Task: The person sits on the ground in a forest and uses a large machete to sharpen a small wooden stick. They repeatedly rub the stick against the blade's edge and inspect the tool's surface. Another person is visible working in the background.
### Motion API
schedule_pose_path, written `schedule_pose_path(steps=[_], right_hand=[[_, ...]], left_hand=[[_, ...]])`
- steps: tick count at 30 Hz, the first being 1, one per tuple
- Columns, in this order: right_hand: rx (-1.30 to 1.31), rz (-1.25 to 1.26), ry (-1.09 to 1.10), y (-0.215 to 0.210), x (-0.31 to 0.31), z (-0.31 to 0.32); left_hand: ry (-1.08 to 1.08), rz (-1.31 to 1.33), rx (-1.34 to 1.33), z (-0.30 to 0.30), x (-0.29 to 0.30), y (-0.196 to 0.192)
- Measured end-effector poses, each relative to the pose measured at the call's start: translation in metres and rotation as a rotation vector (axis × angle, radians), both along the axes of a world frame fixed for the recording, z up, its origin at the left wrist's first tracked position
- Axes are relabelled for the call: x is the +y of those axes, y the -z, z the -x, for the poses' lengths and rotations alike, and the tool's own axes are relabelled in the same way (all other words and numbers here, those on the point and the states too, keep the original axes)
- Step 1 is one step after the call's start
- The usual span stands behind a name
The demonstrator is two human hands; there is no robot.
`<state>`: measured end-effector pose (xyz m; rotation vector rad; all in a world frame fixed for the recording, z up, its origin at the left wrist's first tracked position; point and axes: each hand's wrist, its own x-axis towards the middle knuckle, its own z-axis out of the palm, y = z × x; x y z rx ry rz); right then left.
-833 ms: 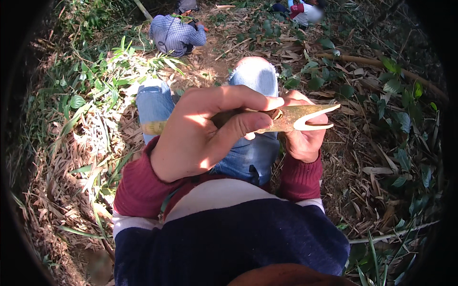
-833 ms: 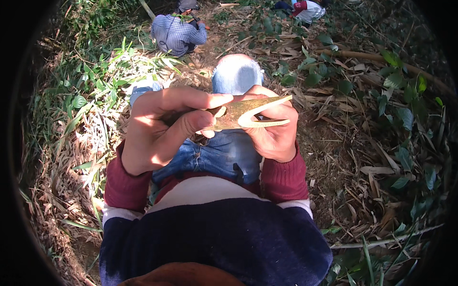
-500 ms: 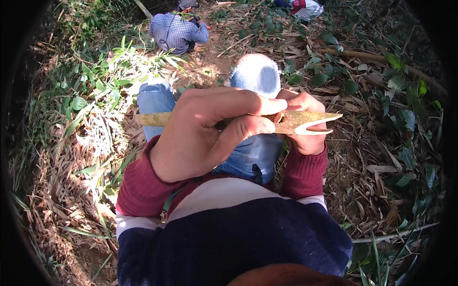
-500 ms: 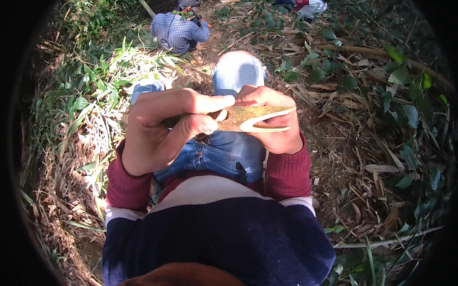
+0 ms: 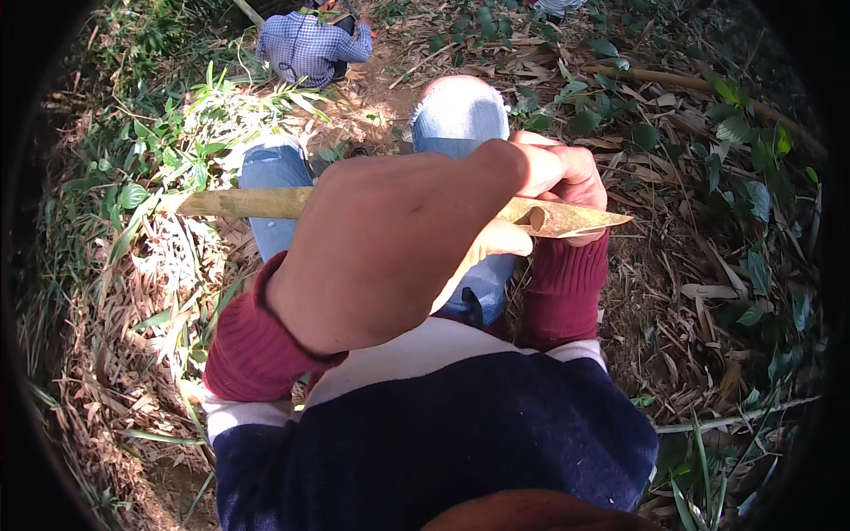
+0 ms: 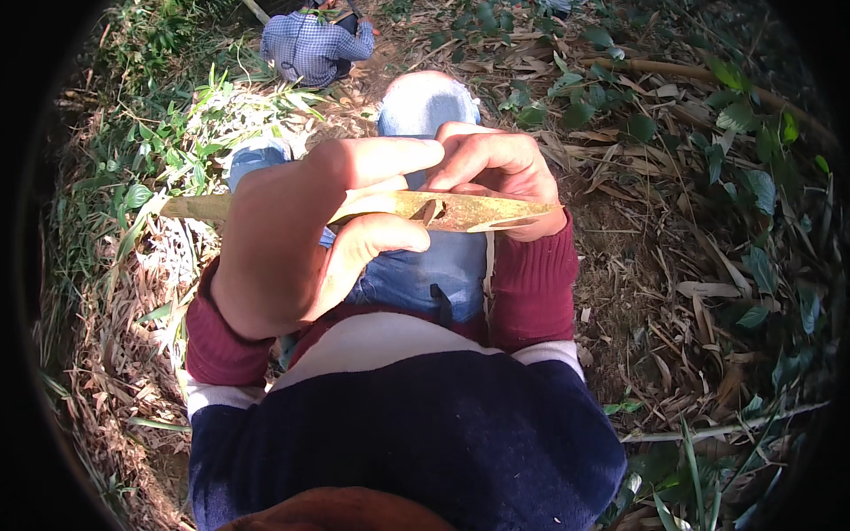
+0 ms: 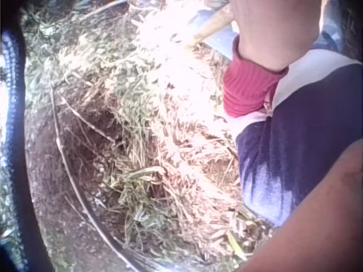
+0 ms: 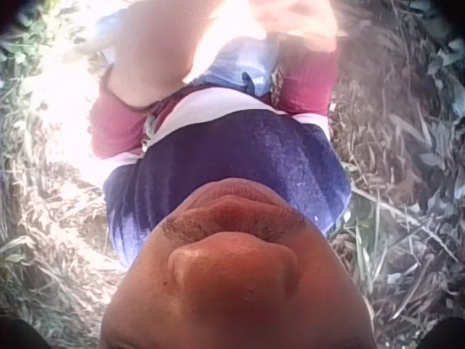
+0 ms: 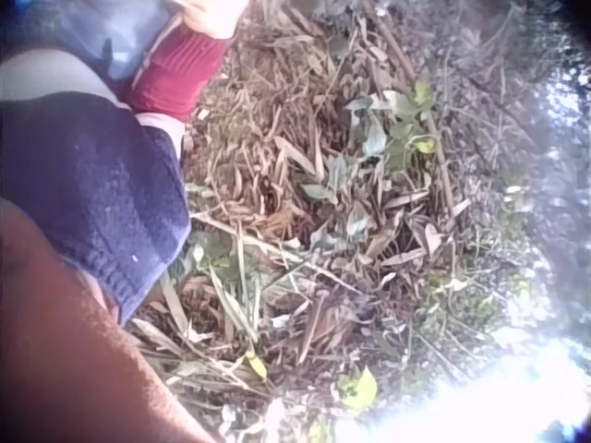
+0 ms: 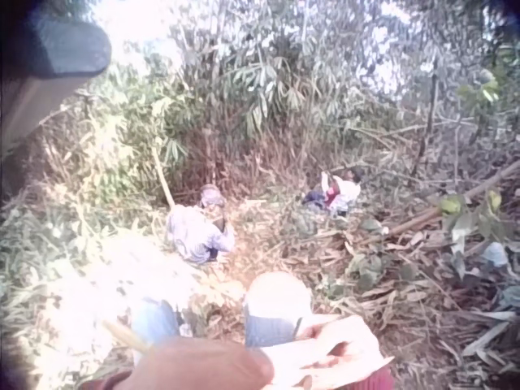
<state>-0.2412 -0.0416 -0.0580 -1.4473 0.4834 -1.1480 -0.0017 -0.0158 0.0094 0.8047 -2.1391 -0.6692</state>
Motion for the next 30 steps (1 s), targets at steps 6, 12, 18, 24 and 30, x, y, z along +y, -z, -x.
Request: schedule_pose_path(steps=[6,12,18,24,30], right_hand=[[-0.018,0.015,-0.078,0.003,-0.002,0.007],[-0.043,-0.11,-0.222,-0.005,-0.005,0.008],[-0.046,-0.186,-0.22,0.008,-0.006,0.009],[0.094,-0.11,0.022,0.005,0.001,0.007],[-0.039,0.016,0.133,0.015,0.004,0.01]], left_hand=[[0.038,0.095,0.003,0.003,-0.002,0.001],[0.074,0.082,-0.116,0.003,-0.004,-0.001],[0.063,-0.008,0.125,0.004,-0.007,0.004],[0.034,-0.002,0.091,0.005,-0.005,0.004],[0.004,-0.134,0.222,0.008,-0.004,0.005]])
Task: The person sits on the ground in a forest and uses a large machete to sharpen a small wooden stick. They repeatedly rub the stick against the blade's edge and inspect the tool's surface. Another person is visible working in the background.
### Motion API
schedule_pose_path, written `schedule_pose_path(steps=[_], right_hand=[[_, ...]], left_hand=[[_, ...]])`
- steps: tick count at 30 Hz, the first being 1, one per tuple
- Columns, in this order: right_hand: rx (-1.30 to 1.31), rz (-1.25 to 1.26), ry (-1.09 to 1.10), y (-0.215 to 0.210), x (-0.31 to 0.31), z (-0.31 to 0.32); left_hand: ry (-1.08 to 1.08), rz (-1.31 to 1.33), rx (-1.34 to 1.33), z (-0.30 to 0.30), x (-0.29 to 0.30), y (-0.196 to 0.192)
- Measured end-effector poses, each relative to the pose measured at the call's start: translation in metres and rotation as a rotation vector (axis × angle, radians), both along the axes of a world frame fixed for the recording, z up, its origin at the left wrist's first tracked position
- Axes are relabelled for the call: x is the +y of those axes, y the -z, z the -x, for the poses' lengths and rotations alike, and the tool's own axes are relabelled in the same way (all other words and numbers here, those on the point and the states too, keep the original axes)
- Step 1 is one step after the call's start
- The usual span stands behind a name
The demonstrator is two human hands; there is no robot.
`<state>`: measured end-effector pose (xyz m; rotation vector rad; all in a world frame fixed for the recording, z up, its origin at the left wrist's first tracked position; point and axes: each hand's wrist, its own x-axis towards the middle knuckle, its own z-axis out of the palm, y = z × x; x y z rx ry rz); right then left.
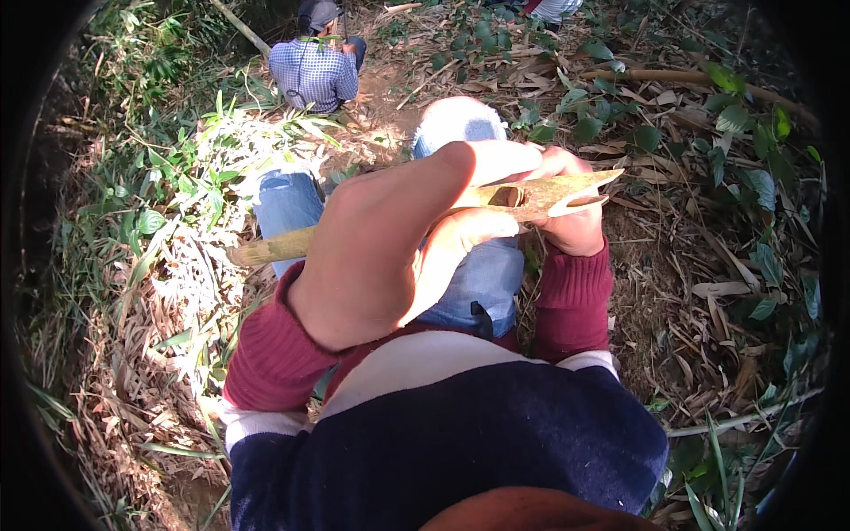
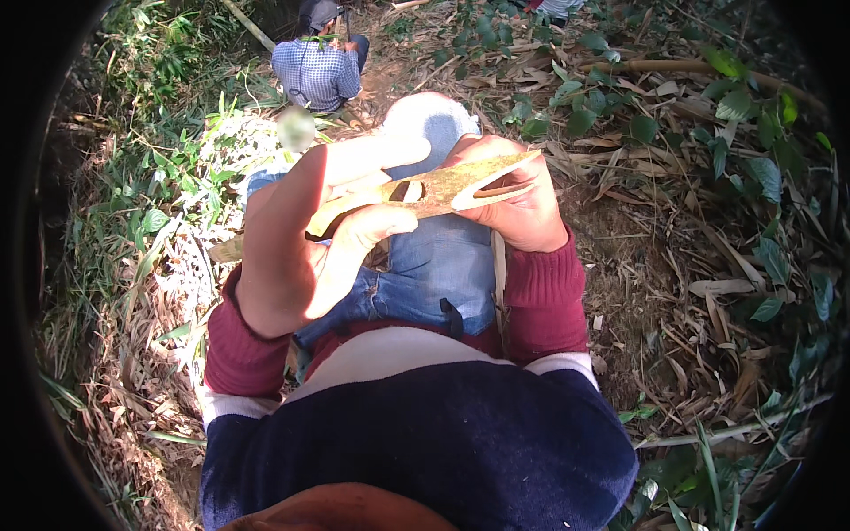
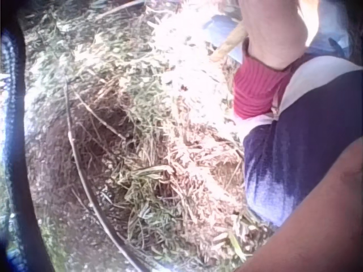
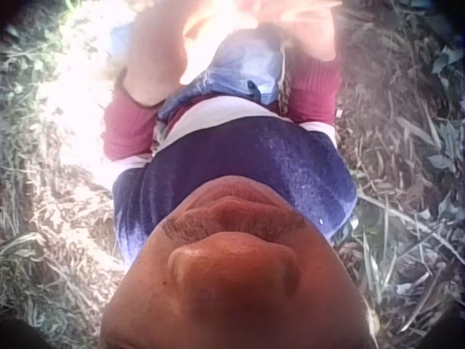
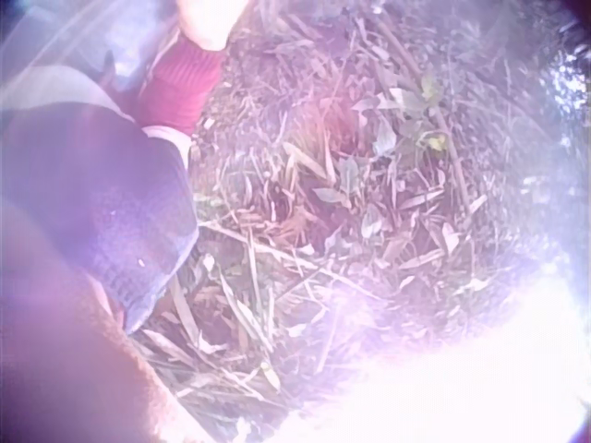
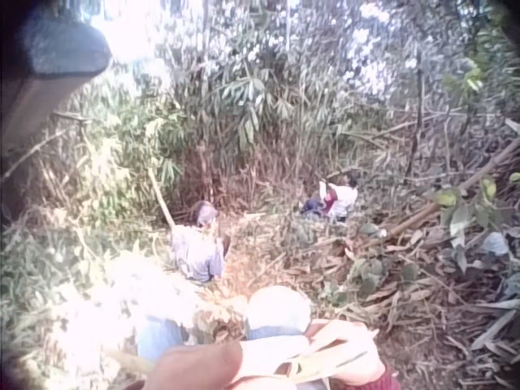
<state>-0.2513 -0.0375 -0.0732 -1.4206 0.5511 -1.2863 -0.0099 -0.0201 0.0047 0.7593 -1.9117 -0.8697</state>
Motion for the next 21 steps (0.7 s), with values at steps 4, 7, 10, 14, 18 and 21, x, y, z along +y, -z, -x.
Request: schedule_pose_path(steps=[4,7,10,14,18,21], right_hand=[[0.073,0.031,0.104,-0.005,0.003,0.001],[0.224,0.163,0.182,-0.015,-0.003,0.0],[0.453,0.061,0.506,0.009,-0.009,0.028],[0.062,-0.267,0.493,0.017,-0.003,0.037],[-0.182,-0.344,0.397,-0.008,0.001,0.027],[-0.195,-0.33,0.402,-0.019,0.001,0.023]], left_hand=[[0.039,-0.085,0.162,0.001,-0.003,0.007],[0.025,-0.342,0.495,0.003,0.001,0.015],[-0.089,-0.371,0.756,-0.03,-0.01,0.0],[-0.304,-0.419,0.456,-0.079,-0.02,0.027],[-0.391,-0.881,0.147,-0.091,0.007,0.11],[-0.486,-0.901,0.211,-0.086,0.024,0.16]])
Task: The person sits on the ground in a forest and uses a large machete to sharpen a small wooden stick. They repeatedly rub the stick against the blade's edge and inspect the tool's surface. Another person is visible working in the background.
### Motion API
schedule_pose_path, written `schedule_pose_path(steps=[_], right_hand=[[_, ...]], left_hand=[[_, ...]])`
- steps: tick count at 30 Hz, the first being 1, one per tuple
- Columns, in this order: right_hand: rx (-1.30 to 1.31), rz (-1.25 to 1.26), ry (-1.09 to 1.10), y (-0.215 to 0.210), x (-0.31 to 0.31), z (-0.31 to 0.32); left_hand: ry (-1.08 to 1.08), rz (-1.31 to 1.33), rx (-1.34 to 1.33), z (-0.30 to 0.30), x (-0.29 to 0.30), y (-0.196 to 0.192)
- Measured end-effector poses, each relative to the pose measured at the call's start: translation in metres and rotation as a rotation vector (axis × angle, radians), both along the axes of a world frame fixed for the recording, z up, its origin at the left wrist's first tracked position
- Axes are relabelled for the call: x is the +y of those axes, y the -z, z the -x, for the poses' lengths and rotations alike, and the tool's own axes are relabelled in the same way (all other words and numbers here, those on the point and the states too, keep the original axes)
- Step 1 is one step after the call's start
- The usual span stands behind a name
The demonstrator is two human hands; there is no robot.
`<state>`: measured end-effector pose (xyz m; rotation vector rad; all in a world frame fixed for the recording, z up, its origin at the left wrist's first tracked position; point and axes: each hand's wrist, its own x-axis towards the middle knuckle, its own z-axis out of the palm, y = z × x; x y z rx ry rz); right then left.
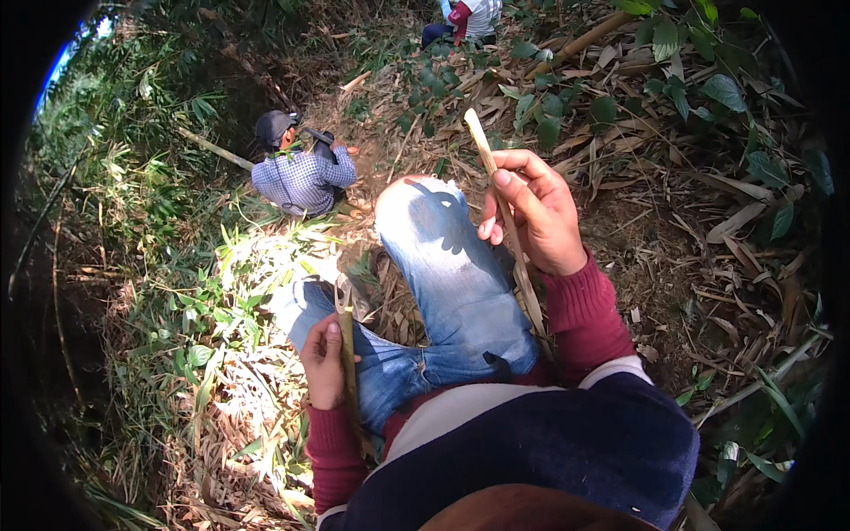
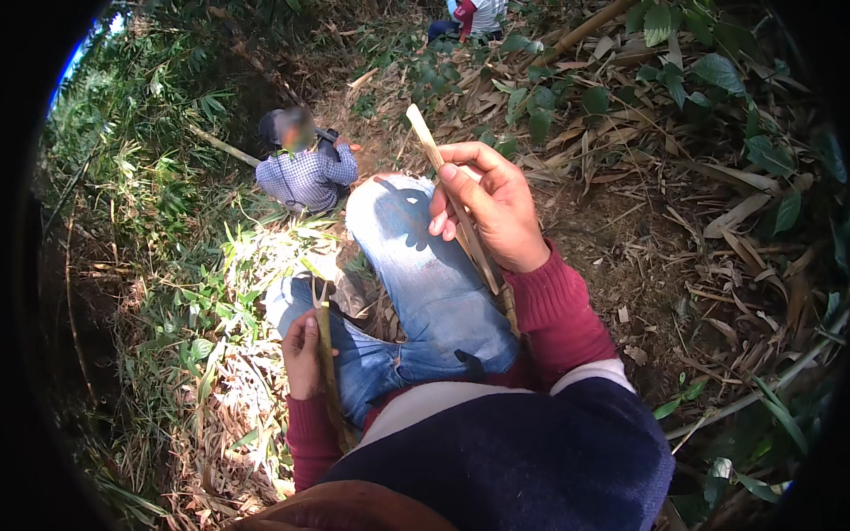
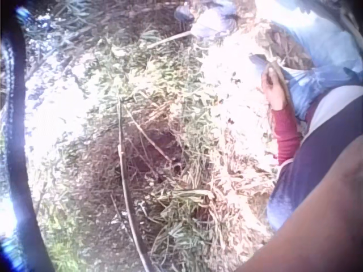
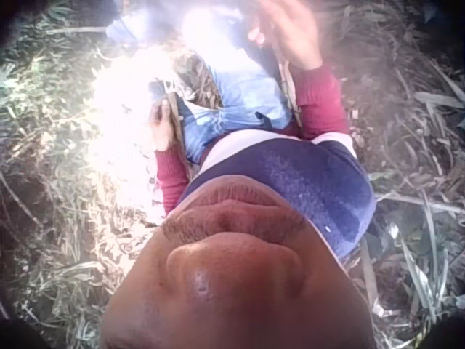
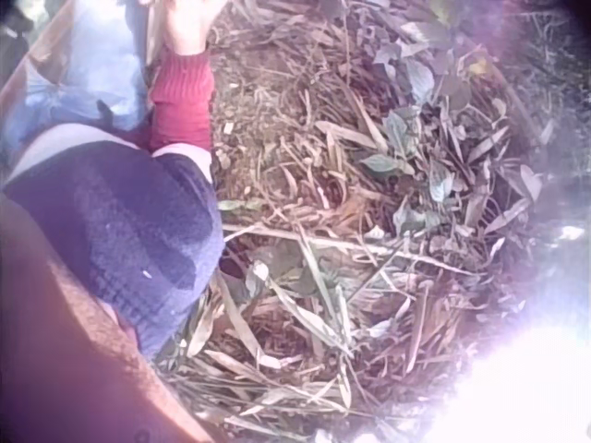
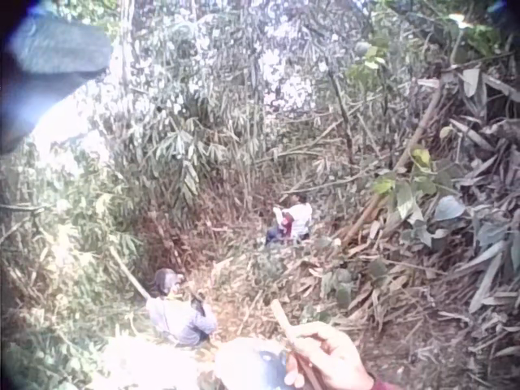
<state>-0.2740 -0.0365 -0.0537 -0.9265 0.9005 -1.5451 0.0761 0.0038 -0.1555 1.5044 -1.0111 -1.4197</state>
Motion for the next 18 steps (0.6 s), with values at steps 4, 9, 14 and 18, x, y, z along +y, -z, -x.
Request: schedule_pose_path(steps=[4,9,14,18], right_hand=[[-0.018,0.044,0.005,-0.006,-0.004,-0.01],[0.026,0.069,0.038,-0.006,-0.013,-0.019],[-0.03,0.078,0.072,-0.007,-0.015,-0.024],[-0.145,0.069,0.021,-0.006,-0.017,-0.022]], left_hand=[[0.009,0.355,-0.489,0.008,0.025,0.054],[0.117,0.527,-1.082,0.02,0.032,0.031],[0.145,0.511,-1.123,0.01,0.031,0.034],[0.196,0.472,-1.072,0.01,0.029,0.023]])
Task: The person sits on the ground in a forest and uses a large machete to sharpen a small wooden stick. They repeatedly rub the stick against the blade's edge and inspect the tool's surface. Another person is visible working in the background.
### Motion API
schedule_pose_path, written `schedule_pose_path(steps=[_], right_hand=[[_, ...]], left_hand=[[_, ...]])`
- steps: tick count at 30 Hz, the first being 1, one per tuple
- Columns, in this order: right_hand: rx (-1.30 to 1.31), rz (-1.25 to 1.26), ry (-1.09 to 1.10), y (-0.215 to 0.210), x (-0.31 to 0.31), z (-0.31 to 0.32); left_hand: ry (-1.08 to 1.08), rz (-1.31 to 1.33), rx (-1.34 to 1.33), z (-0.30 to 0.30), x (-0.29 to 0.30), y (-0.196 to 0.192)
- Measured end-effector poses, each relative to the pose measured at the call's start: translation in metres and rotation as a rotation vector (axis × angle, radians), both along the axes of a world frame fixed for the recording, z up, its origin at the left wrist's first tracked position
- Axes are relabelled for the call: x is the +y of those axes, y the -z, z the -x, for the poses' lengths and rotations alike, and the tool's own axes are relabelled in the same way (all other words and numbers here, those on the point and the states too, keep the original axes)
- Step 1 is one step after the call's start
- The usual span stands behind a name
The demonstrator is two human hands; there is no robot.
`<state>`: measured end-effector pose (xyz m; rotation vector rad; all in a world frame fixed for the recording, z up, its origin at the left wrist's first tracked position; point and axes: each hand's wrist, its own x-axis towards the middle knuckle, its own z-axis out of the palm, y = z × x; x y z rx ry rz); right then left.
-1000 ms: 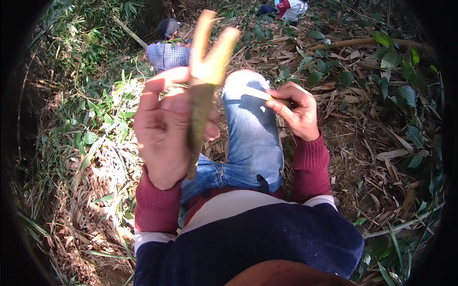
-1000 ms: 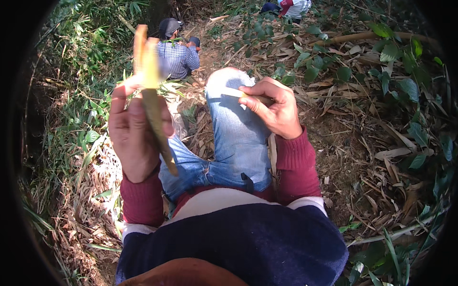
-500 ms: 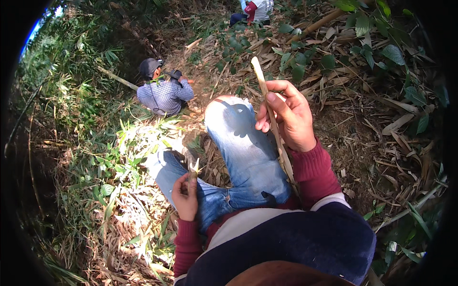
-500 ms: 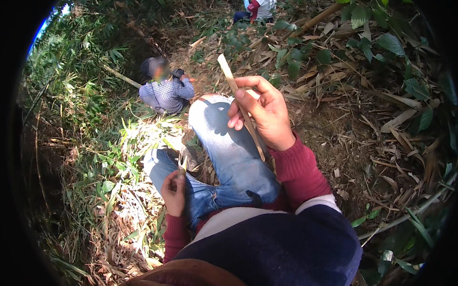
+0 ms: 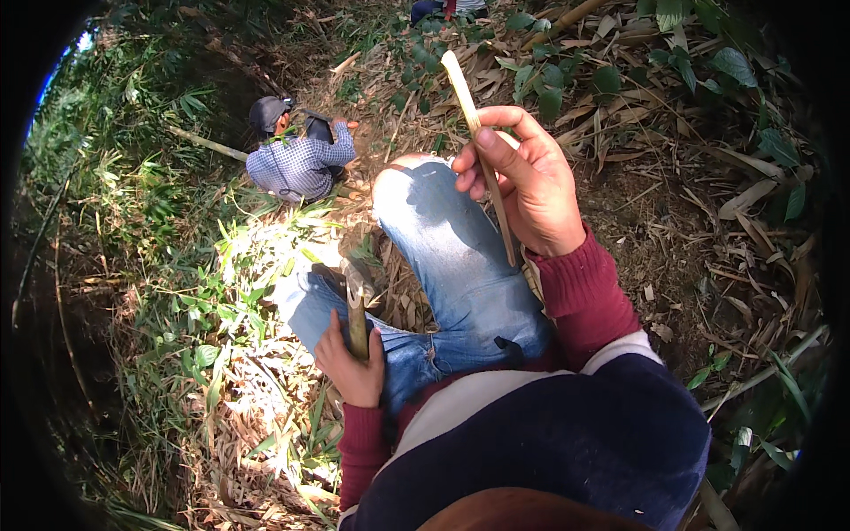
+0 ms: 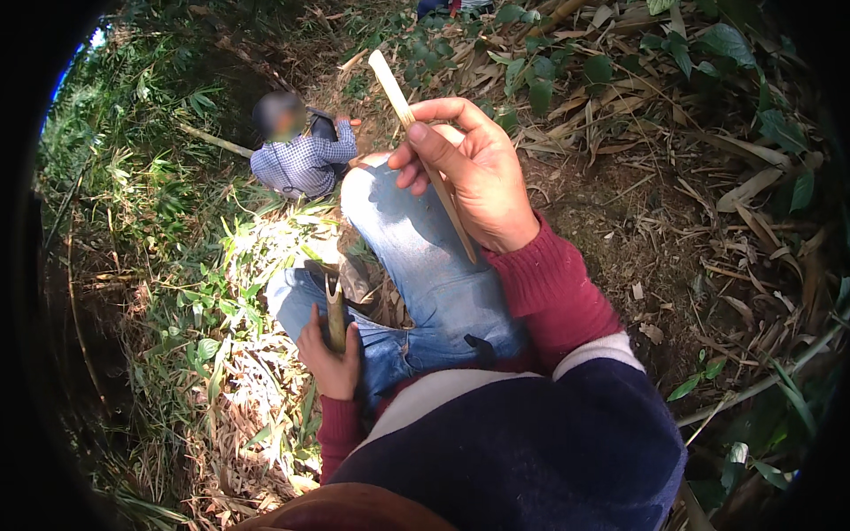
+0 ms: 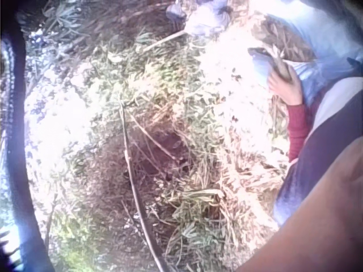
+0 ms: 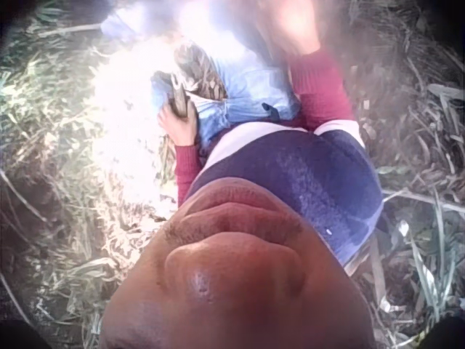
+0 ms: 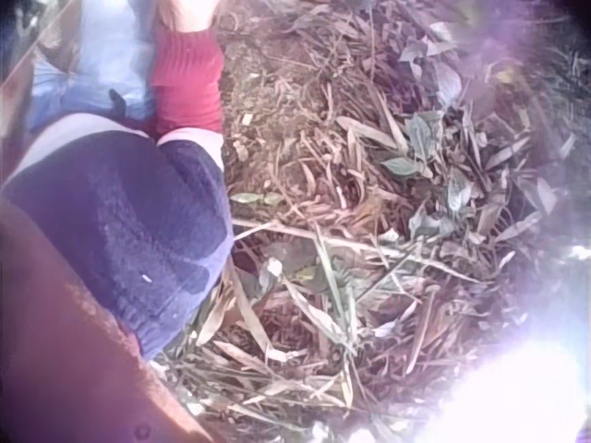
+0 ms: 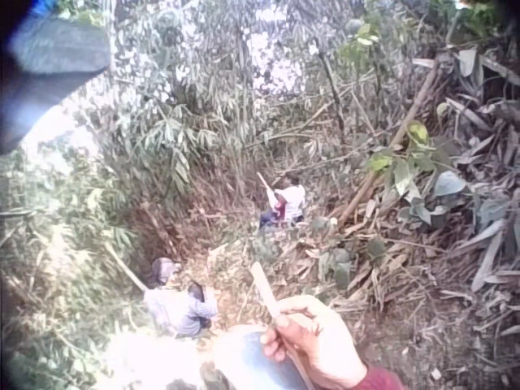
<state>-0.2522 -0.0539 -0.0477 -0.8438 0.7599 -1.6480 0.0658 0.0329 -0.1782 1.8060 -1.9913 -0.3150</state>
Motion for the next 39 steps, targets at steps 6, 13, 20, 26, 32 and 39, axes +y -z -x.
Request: schedule_pose_path(steps=[6,13,20,26,32,39], right_hand=[[-0.053,-0.036,0.028,-0.002,-0.002,-0.011],[0.056,-0.103,-0.109,0.007,0.0,-0.036],[0.216,-0.099,0.119,0.027,-0.006,-0.002],[1.386,-0.613,0.476,0.244,-0.022,0.097],[1.721,-1.005,-0.09,0.382,0.054,0.076],[1.931,-1.046,0.071,0.402,0.046,0.085]], left_hand=[[0.02,0.196,0.362,0.013,-0.018,-0.039],[0.53,-0.647,1.247,0.082,-0.05,-0.107],[0.429,-0.77,1.278,0.106,-0.055,-0.099],[0.406,-0.816,1.326,0.108,-0.06,-0.095],[0.388,-0.87,1.294,0.107,-0.067,-0.081],[0.352,-0.954,1.383,0.11,-0.074,-0.075]])
